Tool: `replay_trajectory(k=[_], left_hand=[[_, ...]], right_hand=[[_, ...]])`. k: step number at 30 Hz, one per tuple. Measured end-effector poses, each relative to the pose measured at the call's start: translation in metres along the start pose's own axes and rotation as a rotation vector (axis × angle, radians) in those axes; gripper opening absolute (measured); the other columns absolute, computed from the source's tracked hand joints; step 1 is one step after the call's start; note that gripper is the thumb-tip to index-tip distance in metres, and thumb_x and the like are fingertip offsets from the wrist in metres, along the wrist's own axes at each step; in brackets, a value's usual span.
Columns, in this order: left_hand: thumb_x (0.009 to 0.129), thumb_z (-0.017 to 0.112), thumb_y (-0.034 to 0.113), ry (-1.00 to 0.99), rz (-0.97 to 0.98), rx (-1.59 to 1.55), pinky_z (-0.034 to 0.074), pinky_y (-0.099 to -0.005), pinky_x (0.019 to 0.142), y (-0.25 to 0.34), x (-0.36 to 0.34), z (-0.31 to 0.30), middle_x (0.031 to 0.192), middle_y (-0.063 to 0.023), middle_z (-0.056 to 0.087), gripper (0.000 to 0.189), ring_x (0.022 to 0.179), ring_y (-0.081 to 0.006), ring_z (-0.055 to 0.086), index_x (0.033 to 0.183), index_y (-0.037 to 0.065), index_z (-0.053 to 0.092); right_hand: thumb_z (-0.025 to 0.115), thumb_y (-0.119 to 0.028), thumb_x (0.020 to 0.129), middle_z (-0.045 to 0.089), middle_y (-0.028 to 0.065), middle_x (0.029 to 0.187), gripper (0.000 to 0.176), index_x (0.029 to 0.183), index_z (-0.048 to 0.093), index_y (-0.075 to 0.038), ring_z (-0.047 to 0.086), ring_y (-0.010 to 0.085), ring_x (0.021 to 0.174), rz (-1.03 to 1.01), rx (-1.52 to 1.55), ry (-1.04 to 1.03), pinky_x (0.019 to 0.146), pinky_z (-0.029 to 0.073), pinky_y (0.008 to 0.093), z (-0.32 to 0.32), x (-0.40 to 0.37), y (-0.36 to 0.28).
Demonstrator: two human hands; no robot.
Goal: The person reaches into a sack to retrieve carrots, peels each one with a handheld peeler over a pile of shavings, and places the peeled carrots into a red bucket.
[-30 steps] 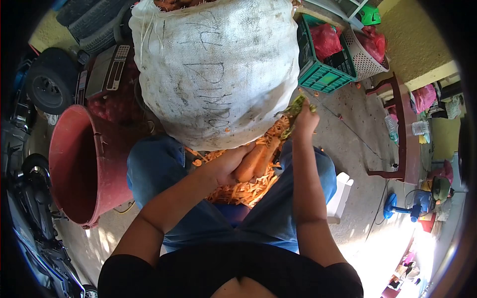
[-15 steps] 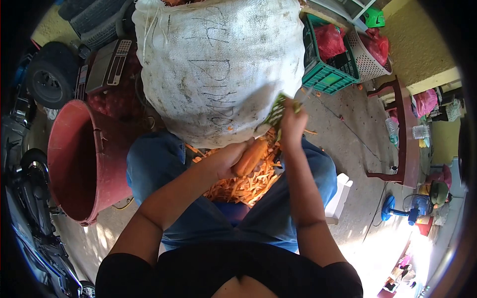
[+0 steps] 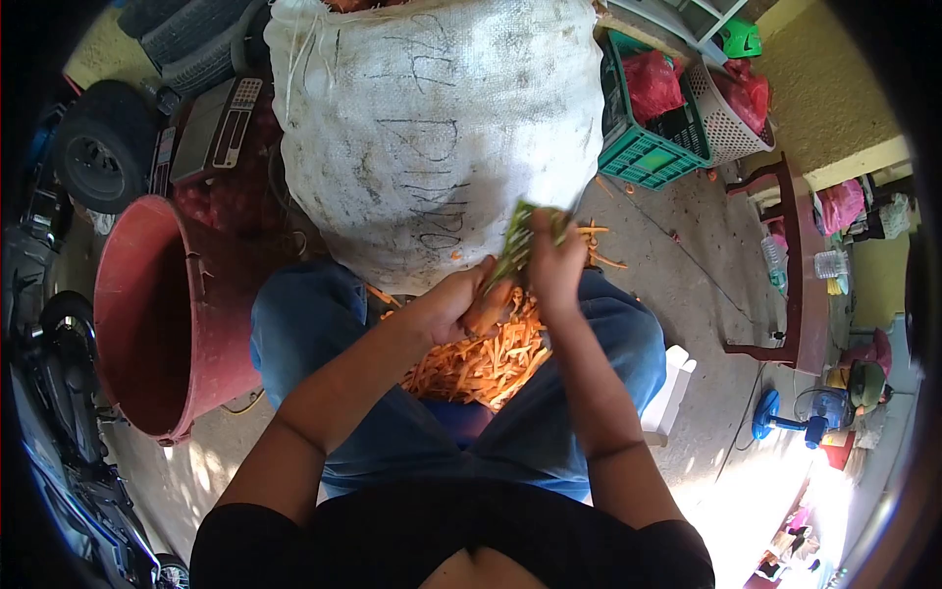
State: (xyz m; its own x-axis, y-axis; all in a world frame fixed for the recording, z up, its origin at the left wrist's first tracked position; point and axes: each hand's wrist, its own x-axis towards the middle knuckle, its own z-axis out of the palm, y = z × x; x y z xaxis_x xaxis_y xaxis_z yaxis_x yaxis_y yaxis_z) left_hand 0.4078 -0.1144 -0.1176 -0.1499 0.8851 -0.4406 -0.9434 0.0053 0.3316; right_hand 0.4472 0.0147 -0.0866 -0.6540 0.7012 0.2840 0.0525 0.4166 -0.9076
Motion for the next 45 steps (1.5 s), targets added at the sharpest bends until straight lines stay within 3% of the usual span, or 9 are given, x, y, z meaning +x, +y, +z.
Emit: replay_trajectory(k=[8, 11, 23, 31, 33, 37, 39, 41, 45], left_hand=[[0.089, 0.024, 0.039, -0.052, -0.167, -0.013, 0.042, -0.0278, 0.048, 0.006, -0.006, 0.013, 0.070, -0.0082, 0.049, 0.038, 0.060, -0.0161, 0.049, 0.101, 0.006, 0.041], [0.088, 0.028, 0.037, -0.361, 0.038, -0.085, 0.044, -0.0277, 0.049, -0.004, 0.011, -0.018, 0.075, -0.0080, 0.053, 0.036, 0.064, -0.0165, 0.053, 0.099, 0.007, 0.045], [0.087, 0.030, 0.041, 0.016, -0.094, 0.154, 0.041, -0.0269, 0.045, 0.003, -0.017, 0.027, 0.074, -0.0062, 0.051, 0.036, 0.065, -0.0167, 0.052, 0.099, 0.009, 0.042], [0.089, 0.027, 0.038, 0.110, 0.082, 0.040, 0.041, -0.0255, 0.051, -0.001, 0.002, 0.007, 0.073, -0.0051, 0.051, 0.035, 0.061, -0.0140, 0.050, 0.094, 0.008, 0.044], [0.089, 0.026, 0.038, 0.107, 0.104, 0.057, 0.042, -0.0251, 0.052, -0.002, 0.002, 0.002, 0.073, -0.0059, 0.052, 0.036, 0.060, -0.0135, 0.050, 0.094, 0.007, 0.044], [0.089, 0.026, 0.039, -0.523, -0.006, 0.115, 0.047, -0.0293, 0.063, 0.000, -0.007, 0.011, 0.084, -0.0111, 0.053, 0.040, 0.072, -0.0187, 0.055, 0.100, 0.004, 0.043], [0.088, 0.027, 0.041, 0.199, -0.027, 0.087, 0.043, -0.0271, 0.054, 0.005, -0.024, 0.049, 0.078, -0.0106, 0.053, 0.041, 0.065, -0.0170, 0.051, 0.097, 0.004, 0.043], [0.087, 0.029, 0.042, 0.238, 0.002, 0.015, 0.042, -0.0273, 0.053, 0.007, -0.010, 0.028, 0.076, -0.0120, 0.054, 0.043, 0.065, -0.0176, 0.052, 0.098, 0.004, 0.044], [0.086, 0.032, 0.039, -0.356, 0.035, -0.049, 0.048, -0.0316, 0.059, 0.007, 0.004, -0.003, 0.081, -0.0113, 0.055, 0.040, 0.069, -0.0220, 0.055, 0.103, 0.005, 0.044]], right_hand=[[0.048, -0.021, 0.084, 0.051, 0.0030, 0.057, 0.025, 0.071, 0.052, 0.000, 0.044, 0.0090, 0.048, 0.340, 0.275, 0.114, 0.043, 0.035, 0.0241, -0.019, 0.020, -0.004], [0.051, -0.018, 0.082, 0.054, 0.0118, 0.060, 0.019, 0.076, 0.053, 0.000, 0.050, 0.0192, 0.051, -0.040, 0.027, -0.055, 0.049, 0.039, 0.0302, 0.000, -0.013, -0.023], [0.048, -0.018, 0.083, 0.049, 0.0017, 0.054, 0.024, 0.066, 0.051, -0.002, 0.040, 0.0053, 0.046, 0.334, 0.230, 0.218, 0.040, 0.032, 0.0232, -0.034, 0.037, 0.011], [0.049, -0.016, 0.082, 0.051, 0.0203, 0.062, 0.019, 0.079, 0.051, 0.003, 0.051, 0.0295, 0.052, -0.124, -0.061, -0.055, 0.052, 0.041, 0.0325, 0.001, -0.016, -0.031], [0.049, -0.019, 0.083, 0.049, 0.0040, 0.060, 0.020, 0.076, 0.053, 0.000, 0.042, 0.0097, 0.055, 0.008, -0.074, -0.037, 0.051, 0.035, 0.0240, -0.003, -0.008, -0.019], [0.048, -0.019, 0.084, 0.048, 0.0024, 0.052, 0.025, 0.068, 0.053, -0.001, 0.042, 0.0080, 0.044, 0.235, -0.033, 0.331, 0.040, 0.033, 0.0232, -0.031, 0.042, 0.013], [0.047, -0.021, 0.084, 0.047, -0.0002, 0.051, 0.026, 0.068, 0.052, -0.001, 0.041, 0.0076, 0.043, 0.306, 0.331, 0.383, 0.039, 0.032, 0.0228, -0.032, 0.042, -0.001], [0.047, -0.022, 0.084, 0.048, 0.0000, 0.054, 0.025, 0.069, 0.051, -0.002, 0.041, 0.0071, 0.043, 0.340, 0.334, 0.195, 0.040, 0.032, 0.0218, -0.029, 0.023, 0.000], [0.050, -0.019, 0.083, 0.051, 0.0102, 0.059, 0.022, 0.077, 0.051, 0.003, 0.047, 0.0152, 0.052, 0.029, 0.020, -0.053, 0.050, 0.037, 0.0270, -0.003, -0.015, -0.024]])
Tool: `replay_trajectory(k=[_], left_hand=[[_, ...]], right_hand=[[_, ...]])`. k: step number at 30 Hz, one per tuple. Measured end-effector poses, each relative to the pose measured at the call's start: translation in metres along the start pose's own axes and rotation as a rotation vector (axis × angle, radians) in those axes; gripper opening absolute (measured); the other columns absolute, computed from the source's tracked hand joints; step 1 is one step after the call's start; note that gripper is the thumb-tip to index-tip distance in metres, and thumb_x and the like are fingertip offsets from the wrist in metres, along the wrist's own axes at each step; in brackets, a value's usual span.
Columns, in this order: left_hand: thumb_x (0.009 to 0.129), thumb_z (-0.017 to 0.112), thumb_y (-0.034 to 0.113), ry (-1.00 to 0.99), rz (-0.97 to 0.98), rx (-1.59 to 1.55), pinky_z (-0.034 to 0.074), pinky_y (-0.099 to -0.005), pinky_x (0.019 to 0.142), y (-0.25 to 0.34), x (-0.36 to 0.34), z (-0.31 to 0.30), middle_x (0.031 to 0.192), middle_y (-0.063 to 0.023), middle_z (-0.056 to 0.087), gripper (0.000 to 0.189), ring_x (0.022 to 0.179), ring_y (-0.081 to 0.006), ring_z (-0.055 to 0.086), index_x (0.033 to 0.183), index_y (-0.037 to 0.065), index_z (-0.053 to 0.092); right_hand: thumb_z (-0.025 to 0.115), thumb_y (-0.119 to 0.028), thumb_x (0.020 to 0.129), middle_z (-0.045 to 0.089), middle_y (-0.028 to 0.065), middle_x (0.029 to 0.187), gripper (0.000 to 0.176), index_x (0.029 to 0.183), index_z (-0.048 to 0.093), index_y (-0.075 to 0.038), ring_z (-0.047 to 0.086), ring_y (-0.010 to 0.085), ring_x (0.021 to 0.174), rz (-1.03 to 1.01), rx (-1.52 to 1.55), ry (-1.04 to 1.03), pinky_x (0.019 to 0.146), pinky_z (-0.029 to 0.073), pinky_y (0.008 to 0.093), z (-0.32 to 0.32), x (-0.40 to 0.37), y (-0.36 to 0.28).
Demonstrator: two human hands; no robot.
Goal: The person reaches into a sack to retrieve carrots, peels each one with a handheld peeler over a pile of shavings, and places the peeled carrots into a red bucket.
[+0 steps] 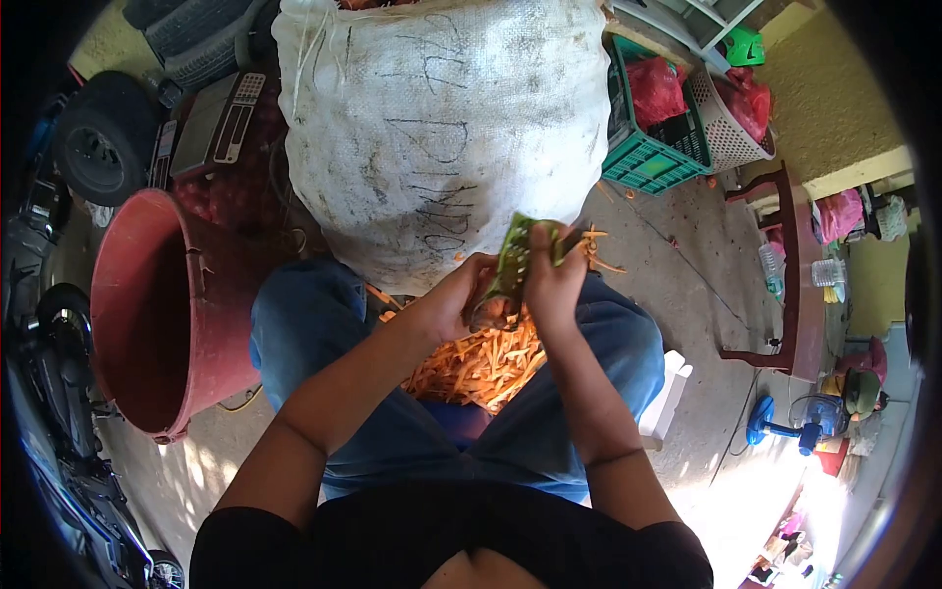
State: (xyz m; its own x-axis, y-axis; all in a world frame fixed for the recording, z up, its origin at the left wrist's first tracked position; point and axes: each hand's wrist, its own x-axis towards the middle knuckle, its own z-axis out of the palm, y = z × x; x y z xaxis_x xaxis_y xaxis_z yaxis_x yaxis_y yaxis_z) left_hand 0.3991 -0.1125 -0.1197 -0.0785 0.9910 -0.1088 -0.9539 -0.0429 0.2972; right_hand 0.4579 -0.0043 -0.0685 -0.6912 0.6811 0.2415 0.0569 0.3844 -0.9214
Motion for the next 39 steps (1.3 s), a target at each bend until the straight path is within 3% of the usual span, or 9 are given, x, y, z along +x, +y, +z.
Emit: replay_trajectory(k=[2, 10, 12, 18, 24, 28, 32, 36, 39], left_hand=[[0.086, 0.033, 0.038, 0.417, 0.113, -0.066, 0.045, -0.0294, 0.053, 0.001, -0.003, 0.032, 0.081, -0.0111, 0.056, 0.039, 0.061, -0.0195, 0.053, 0.104, 0.004, 0.043], [0.089, 0.024, 0.038, 0.421, -0.219, 0.153, 0.044, -0.0287, 0.051, -0.006, -0.005, 0.038, 0.071, -0.0097, 0.051, 0.040, 0.059, -0.0172, 0.051, 0.093, 0.003, 0.043], [0.089, 0.024, 0.041, 0.358, -0.176, 0.213, 0.043, -0.0271, 0.052, -0.005, -0.010, 0.048, 0.068, -0.0094, 0.048, 0.043, 0.057, -0.0170, 0.048, 0.089, 0.002, 0.043], [0.089, 0.026, 0.039, 0.271, -0.018, -0.050, 0.041, -0.0273, 0.053, 0.002, -0.002, 0.017, 0.075, -0.0064, 0.051, 0.040, 0.058, -0.0125, 0.047, 0.091, 0.004, 0.046], [0.088, 0.026, 0.039, 0.506, -0.003, 0.071, 0.040, -0.0255, 0.050, 0.003, -0.003, 0.039, 0.073, -0.0058, 0.050, 0.039, 0.060, -0.0124, 0.048, 0.090, 0.005, 0.046], [0.089, 0.025, 0.040, 0.115, -0.201, 0.194, 0.039, -0.0250, 0.049, 0.000, -0.010, 0.037, 0.069, -0.0062, 0.046, 0.038, 0.059, -0.0146, 0.045, 0.089, 0.006, 0.042], [0.088, 0.026, 0.039, 0.287, -0.103, 0.016, 0.039, -0.0259, 0.050, 0.003, -0.004, 0.024, 0.069, -0.0061, 0.046, 0.037, 0.059, -0.0144, 0.045, 0.089, 0.006, 0.043], [0.088, 0.027, 0.038, 0.488, -0.008, 0.002, 0.041, -0.0273, 0.050, 0.004, -0.002, 0.047, 0.069, -0.0054, 0.046, 0.035, 0.060, -0.0145, 0.046, 0.091, 0.007, 0.043], [0.088, 0.026, 0.040, 0.540, 0.006, 0.007, 0.043, -0.0274, 0.050, 0.000, 0.001, 0.045, 0.070, -0.0059, 0.046, 0.038, 0.059, -0.0150, 0.045, 0.093, 0.007, 0.044]], right_hand=[[0.050, -0.019, 0.083, 0.051, 0.0132, 0.061, 0.022, 0.080, 0.052, 0.003, 0.048, 0.0171, 0.053, -0.086, 0.009, -0.009, 0.051, 0.039, 0.0287, 0.008, -0.005, -0.002], [0.049, -0.015, 0.082, 0.049, 0.0031, 0.054, 0.021, 0.068, 0.052, 0.000, 0.042, 0.0087, 0.047, 0.094, -0.174, 0.357, 0.042, 0.033, 0.0243, -0.033, 0.057, 0.036], [0.049, -0.017, 0.083, 0.046, -0.0002, 0.053, 0.023, 0.066, 0.049, -0.002, 0.040, 0.0071, 0.046, 0.160, 0.268, 0.442, 0.041, 0.031, 0.0229, -0.033, 0.060, 0.035], [0.050, -0.016, 0.082, 0.049, 0.0079, 0.056, 0.019, 0.075, 0.051, 0.001, 0.044, 0.0124, 0.050, -0.060, 0.021, -0.007, 0.046, 0.034, 0.0262, -0.001, 0.006, 0.003], [0.048, -0.015, 0.082, 0.053, 0.0134, 0.060, 0.019, 0.076, 0.052, 0.003, 0.049, 0.0196, 0.052, -0.019, -0.060, 0.017, 0.049, 0.039, 0.0310, -0.003, 0.015, 0.018], [0.047, -0.016, 0.084, 0.042, -0.0003, 0.047, 0.024, 0.065, 0.049, -0.001, 0.037, 0.0073, 0.042, 0.153, 0.057, 0.411, 0.038, 0.030, 0.0241, -0.033, 0.062, 0.033], [0.050, -0.021, 0.083, 0.045, 0.0007, 0.052, 0.027, 0.066, 0.048, 0.000, 0.040, 0.0085, 0.044, 0.271, 0.319, 0.126, 0.041, 0.031, 0.0234, -0.023, 0.028, 0.013], [0.050, -0.020, 0.083, 0.052, 0.0076, 0.058, 0.023, 0.072, 0.050, 0.000, 0.047, 0.0136, 0.051, -0.157, 0.014, 0.040, 0.048, 0.036, 0.0260, 0.007, -0.003, 0.005], [0.048, -0.020, 0.084, 0.052, 0.0089, 0.058, 0.022, 0.074, 0.052, 0.000, 0.047, 0.0142, 0.049, -0.100, 0.000, 0.049, 0.047, 0.037, 0.0265, 0.003, 0.003, 0.005]])
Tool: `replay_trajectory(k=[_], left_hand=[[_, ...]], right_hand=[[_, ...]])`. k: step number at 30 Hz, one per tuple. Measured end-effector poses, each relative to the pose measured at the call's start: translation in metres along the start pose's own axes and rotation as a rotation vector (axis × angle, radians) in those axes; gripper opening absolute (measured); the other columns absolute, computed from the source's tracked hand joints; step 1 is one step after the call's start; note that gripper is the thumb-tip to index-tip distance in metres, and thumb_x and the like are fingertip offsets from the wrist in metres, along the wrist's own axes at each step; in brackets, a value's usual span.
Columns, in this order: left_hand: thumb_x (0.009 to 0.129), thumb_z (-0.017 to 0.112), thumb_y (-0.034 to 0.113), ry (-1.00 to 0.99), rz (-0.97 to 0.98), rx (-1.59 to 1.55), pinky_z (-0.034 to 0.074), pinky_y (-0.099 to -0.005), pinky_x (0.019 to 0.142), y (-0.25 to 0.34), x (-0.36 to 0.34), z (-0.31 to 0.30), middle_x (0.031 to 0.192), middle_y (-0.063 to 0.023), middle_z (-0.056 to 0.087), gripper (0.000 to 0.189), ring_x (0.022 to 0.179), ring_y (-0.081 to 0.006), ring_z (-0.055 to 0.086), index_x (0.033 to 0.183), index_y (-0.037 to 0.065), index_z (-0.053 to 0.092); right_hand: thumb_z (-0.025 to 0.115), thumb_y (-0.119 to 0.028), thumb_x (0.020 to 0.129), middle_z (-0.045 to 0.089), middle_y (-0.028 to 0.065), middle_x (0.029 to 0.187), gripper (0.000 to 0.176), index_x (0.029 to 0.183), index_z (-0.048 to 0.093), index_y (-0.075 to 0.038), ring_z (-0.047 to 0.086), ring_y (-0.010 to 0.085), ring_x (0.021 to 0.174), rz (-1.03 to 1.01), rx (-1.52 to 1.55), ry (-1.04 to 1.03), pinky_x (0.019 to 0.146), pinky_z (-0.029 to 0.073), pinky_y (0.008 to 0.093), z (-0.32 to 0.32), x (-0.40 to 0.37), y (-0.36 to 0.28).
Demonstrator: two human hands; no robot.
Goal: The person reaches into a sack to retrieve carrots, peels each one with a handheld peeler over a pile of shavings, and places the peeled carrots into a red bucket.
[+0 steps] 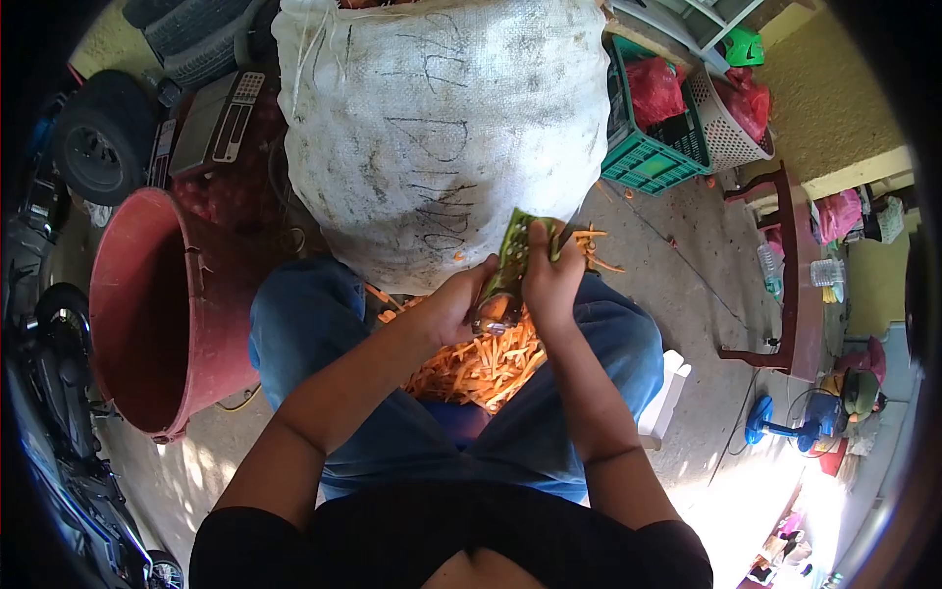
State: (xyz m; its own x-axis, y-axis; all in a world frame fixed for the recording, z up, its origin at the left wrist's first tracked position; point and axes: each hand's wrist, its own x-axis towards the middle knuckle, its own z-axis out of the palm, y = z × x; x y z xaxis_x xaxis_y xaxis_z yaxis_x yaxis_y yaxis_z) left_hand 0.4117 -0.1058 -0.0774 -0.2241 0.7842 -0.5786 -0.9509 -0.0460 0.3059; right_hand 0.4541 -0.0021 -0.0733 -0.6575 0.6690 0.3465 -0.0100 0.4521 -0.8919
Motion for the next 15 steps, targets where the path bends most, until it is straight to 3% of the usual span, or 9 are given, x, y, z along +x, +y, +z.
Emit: replay_trajectory(k=[1, 3, 5, 7, 10, 13, 15], left_hand=[[0.088, 0.026, 0.040, 0.000, 0.001, 0.000, 0.043, -0.0274, 0.050, 0.000, 0.000, -0.004, 0.070, -0.0059, 0.046, 0.038, 0.059, -0.0150, 0.045, 0.093, 0.007, 0.044], [0.088, 0.025, 0.041, -0.262, -0.150, 0.093, 0.044, -0.0276, 0.049, -0.002, 0.000, -0.013, 0.070, -0.0065, 0.047, 0.040, 0.059, -0.0157, 0.046, 0.095, 0.007, 0.044], [0.087, 0.026, 0.044, -0.193, -0.150, 0.125, 0.042, -0.0262, 0.047, 0.001, -0.006, -0.003, 0.071, -0.0068, 0.047, 0.041, 0.058, -0.0158, 0.047, 0.094, 0.008, 0.044], [0.087, 0.028, 0.044, -0.139, -0.119, 0.273, 0.041, -0.0264, 0.047, -0.001, -0.007, -0.008, 0.070, -0.0072, 0.046, 0.038, 0.059, -0.0158, 0.046, 0.090, 0.010, 0.044], [0.087, 0.030, 0.042, -0.279, -0.137, 0.017, 0.042, -0.0276, 0.047, -0.002, 0.003, -0.025, 0.073, -0.0078, 0.047, 0.036, 0.059, -0.0162, 0.047, 0.094, 0.009, 0.045], [0.087, 0.031, 0.037, -0.361, -0.109, -0.030, 0.043, -0.0292, 0.049, 0.001, 0.007, -0.026, 0.073, -0.0068, 0.049, 0.031, 0.060, -0.0160, 0.047, 0.093, 0.010, 0.045], [0.087, 0.031, 0.035, -0.249, -0.039, -0.077, 0.042, -0.0291, 0.050, -0.003, 0.006, -0.019, 0.072, -0.0057, 0.049, 0.029, 0.059, -0.0154, 0.047, 0.092, 0.010, 0.045]], right_hand=[[0.047, -0.019, 0.084, 0.053, 0.0084, 0.058, 0.023, 0.074, 0.052, 0.000, 0.047, 0.0140, 0.049, 0.035, -0.004, 0.021, 0.046, 0.037, 0.0265, -0.003, 0.006, 0.007], [0.048, -0.020, 0.084, 0.048, 0.0028, 0.055, 0.024, 0.071, 0.051, 0.000, 0.041, 0.0087, 0.047, 0.328, 0.019, 0.116, 0.043, 0.034, 0.0247, -0.018, 0.029, 0.018], [0.049, -0.019, 0.083, 0.046, 0.0004, 0.054, 0.023, 0.072, 0.051, 0.001, 0.039, 0.0069, 0.046, 0.343, 0.044, 0.193, 0.042, 0.033, 0.0243, -0.025, 0.042, 0.034], [0.048, -0.018, 0.083, 0.045, -0.0016, 0.055, 0.022, 0.073, 0.051, 0.001, 0.038, 0.0057, 0.047, 0.371, 0.358, 0.347, 0.043, 0.032, 0.0233, -0.028, 0.050, 0.037], [0.049, -0.017, 0.083, 0.045, -0.0024, 0.057, 0.021, 0.073, 0.051, 0.000, 0.039, 0.0044, 0.049, 0.343, 0.368, 0.277, 0.043, 0.032, 0.0214, -0.025, 0.042, 0.029], [0.050, -0.020, 0.083, 0.046, -0.0021, 0.055, 0.022, 0.071, 0.051, -0.002, 0.040, 0.0050, 0.048, 0.366, 0.334, 0.103, 0.042, 0.031, 0.0212, -0.012, 0.021, 0.008], [0.050, -0.019, 0.083, 0.051, 0.0045, 0.055, 0.020, 0.075, 0.053, -0.001, 0.045, 0.0105, 0.048, 0.209, 0.154, -0.023, 0.045, 0.035, 0.0251, -0.004, 0.006, 0.004]])
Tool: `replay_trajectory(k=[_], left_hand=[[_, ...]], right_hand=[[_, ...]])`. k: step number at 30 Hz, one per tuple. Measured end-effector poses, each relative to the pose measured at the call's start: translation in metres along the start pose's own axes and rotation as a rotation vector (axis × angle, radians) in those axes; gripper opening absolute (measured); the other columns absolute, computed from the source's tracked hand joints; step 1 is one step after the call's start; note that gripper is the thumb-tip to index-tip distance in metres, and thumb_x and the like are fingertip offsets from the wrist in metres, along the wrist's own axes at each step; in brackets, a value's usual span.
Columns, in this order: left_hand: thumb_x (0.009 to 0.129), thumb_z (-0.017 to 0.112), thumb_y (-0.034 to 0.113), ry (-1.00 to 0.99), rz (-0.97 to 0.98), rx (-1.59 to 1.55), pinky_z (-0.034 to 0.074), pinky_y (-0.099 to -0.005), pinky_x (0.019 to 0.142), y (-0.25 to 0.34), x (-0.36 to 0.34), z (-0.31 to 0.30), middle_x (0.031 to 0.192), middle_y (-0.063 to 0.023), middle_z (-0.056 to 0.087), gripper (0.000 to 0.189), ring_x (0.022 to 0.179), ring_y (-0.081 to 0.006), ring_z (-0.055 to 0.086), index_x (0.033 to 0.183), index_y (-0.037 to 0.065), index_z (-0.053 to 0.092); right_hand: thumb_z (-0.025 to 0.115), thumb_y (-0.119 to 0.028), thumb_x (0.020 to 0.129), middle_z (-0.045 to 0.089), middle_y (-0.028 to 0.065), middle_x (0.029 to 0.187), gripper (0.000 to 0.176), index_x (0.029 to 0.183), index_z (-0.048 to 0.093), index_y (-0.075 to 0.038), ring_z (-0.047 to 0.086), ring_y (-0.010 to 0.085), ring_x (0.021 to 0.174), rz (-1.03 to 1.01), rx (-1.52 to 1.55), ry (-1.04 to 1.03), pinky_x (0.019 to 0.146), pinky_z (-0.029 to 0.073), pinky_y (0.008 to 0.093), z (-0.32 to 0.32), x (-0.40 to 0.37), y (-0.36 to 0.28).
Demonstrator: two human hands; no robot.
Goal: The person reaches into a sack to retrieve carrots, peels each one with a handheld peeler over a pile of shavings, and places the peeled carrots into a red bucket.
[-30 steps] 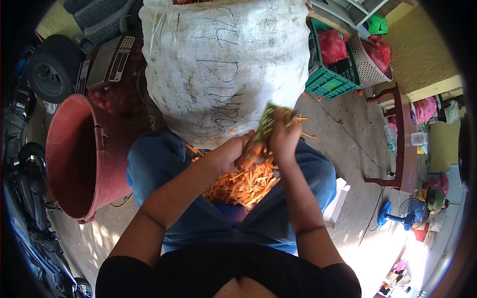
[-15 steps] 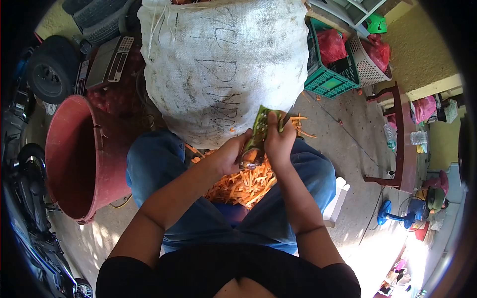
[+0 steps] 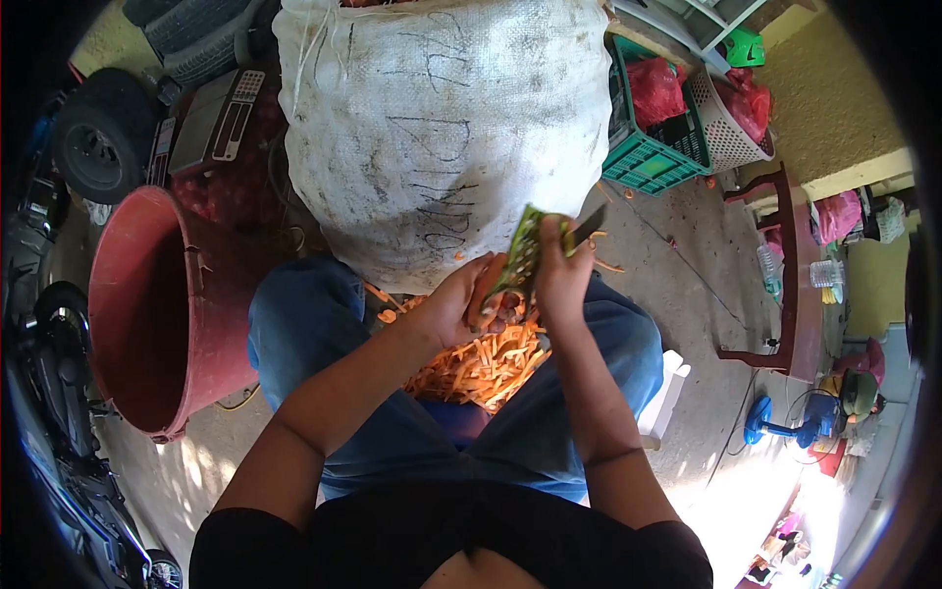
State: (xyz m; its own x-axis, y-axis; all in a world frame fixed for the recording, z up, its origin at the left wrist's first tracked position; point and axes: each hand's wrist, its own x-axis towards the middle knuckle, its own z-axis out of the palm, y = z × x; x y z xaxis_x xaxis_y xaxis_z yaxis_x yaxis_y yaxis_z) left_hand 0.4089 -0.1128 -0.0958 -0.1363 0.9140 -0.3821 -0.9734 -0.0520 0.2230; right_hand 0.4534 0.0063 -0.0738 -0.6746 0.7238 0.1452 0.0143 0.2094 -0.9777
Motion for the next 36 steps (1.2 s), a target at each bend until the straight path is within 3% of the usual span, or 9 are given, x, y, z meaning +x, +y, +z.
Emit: replay_trajectory(k=[8, 11, 13, 18, 22, 28, 29, 33, 36], left_hand=[[0.089, 0.027, 0.036, -0.261, -0.049, -0.012, 0.044, -0.0297, 0.051, -0.001, 0.004, -0.022, 0.074, -0.0062, 0.053, 0.036, 0.065, -0.0163, 0.053, 0.096, 0.006, 0.045], [0.087, 0.025, 0.044, 0.300, -0.145, 0.345, 0.040, -0.0246, 0.043, -0.005, -0.024, 0.047, 0.068, -0.0074, 0.047, 0.043, 0.053, -0.0135, 0.045, 0.090, 0.005, 0.044], [0.088, 0.025, 0.044, 0.119, -0.169, 0.209, 0.040, -0.0252, 0.043, 0.000, -0.014, 0.019, 0.071, -0.0087, 0.048, 0.043, 0.054, -0.0140, 0.047, 0.090, 0.005, 0.045], [0.087, 0.027, 0.041, -0.186, -0.005, -0.067, 0.042, -0.0278, 0.046, 0.001, 0.008, -0.017, 0.084, -0.0099, 0.055, 0.040, 0.066, -0.0156, 0.054, 0.093, 0.008, 0.048], [0.089, 0.025, 0.038, 0.205, 0.103, 0.012, 0.043, -0.0276, 0.048, -0.006, 0.003, 0.004, 0.078, -0.0074, 0.054, 0.038, 0.067, -0.0146, 0.052, 0.096, 0.007, 0.046], [0.089, 0.029, 0.036, -0.014, -0.114, 0.262, 0.042, -0.0256, 0.048, -0.001, -0.018, 0.020, 0.069, -0.0038, 0.044, 0.035, 0.061, -0.0143, 0.046, 0.095, 0.006, 0.044], [0.088, 0.031, 0.036, 0.279, -0.100, 0.241, 0.041, -0.0255, 0.047, -0.004, -0.016, 0.029, 0.068, -0.0046, 0.047, 0.034, 0.061, -0.0149, 0.048, 0.095, 0.006, 0.044], [0.088, 0.031, 0.035, 0.130, 0.000, 0.164, 0.043, -0.0265, 0.049, -0.001, -0.002, -0.002, 0.071, -0.0059, 0.051, 0.034, 0.062, -0.0160, 0.051, 0.097, 0.006, 0.045], [0.088, 0.031, 0.031, 0.022, 0.035, 0.073, 0.044, -0.0266, 0.050, -0.001, -0.002, -0.001, 0.076, -0.0073, 0.054, 0.031, 0.064, -0.0167, 0.054, 0.097, 0.006, 0.047]], right_hand=[[0.049, -0.018, 0.082, 0.052, 0.0068, 0.055, 0.022, 0.077, 0.052, 0.003, 0.046, 0.0143, 0.049, -0.035, -0.131, 0.153, 0.048, 0.038, 0.0272, -0.005, 0.016, 0.018], [0.050, -0.018, 0.082, 0.048, 0.0039, 0.054, 0.022, 0.073, 0.052, 0.002, 0.043, 0.0099, 0.048, 0.113, -0.101, 0.345, 0.046, 0.035, 0.0252, -0.031, 0.048, 0.022], [0.050, -0.018, 0.083, 0.045, 0.0011, 0.053, 0.023, 0.071, 0.051, 0.002, 0.039, 0.0060, 0.047, -0.020, 0.018, 0.412, 0.044, 0.033, 0.0232, -0.033, 0.048, 0.017], [0.050, -0.016, 0.082, 0.050, 0.0054, 0.058, 0.018, 0.078, 0.052, 0.002, 0.045, 0.0121, 0.050, -0.075, 0.029, -0.007, 0.048, 0.037, 0.0254, 0.003, -0.008, -0.007], [0.050, -0.015, 0.082, 0.052, 0.0111, 0.060, 0.016, 0.079, 0.053, 0.001, 0.049, 0.0170, 0.052, -0.251, -0.182, 0.009, 0.050, 0.038, 0.0274, 0.008, -0.011, -0.007], [0.049, -0.018, 0.083, 0.047, 0.0011, 0.054, 0.021, 0.074, 0.053, 0.001, 0.040, 0.0066, 0.049, -0.007, -0.051, 0.348, 0.043, 0.033, 0.0237, -0.028, 0.052, 0.001], [0.048, -0.019, 0.083, 0.045, -0.0019, 0.053, 0.022, 0.074, 0.053, 0.000, 0.037, 0.0061, 0.047, -0.012, 0.180, 0.377, 0.042, 0.030, 0.0221, -0.026, 0.050, -0.004], [0.049, -0.020, 0.083, 0.045, -0.0031, 0.055, 0.020, 0.074, 0.053, -0.003, 0.037, 0.0046, 0.047, 0.093, 0.142, 0.113, 0.042, 0.028, 0.0198, -0.009, 0.013, -0.003], [0.049, -0.017, 0.083, 0.052, 0.0110, 0.059, 0.020, 0.079, 0.052, 0.002, 0.050, 0.0173, 0.052, -0.297, -0.154, -0.007, 0.051, 0.040, 0.0303, 0.009, -0.009, -0.007]])
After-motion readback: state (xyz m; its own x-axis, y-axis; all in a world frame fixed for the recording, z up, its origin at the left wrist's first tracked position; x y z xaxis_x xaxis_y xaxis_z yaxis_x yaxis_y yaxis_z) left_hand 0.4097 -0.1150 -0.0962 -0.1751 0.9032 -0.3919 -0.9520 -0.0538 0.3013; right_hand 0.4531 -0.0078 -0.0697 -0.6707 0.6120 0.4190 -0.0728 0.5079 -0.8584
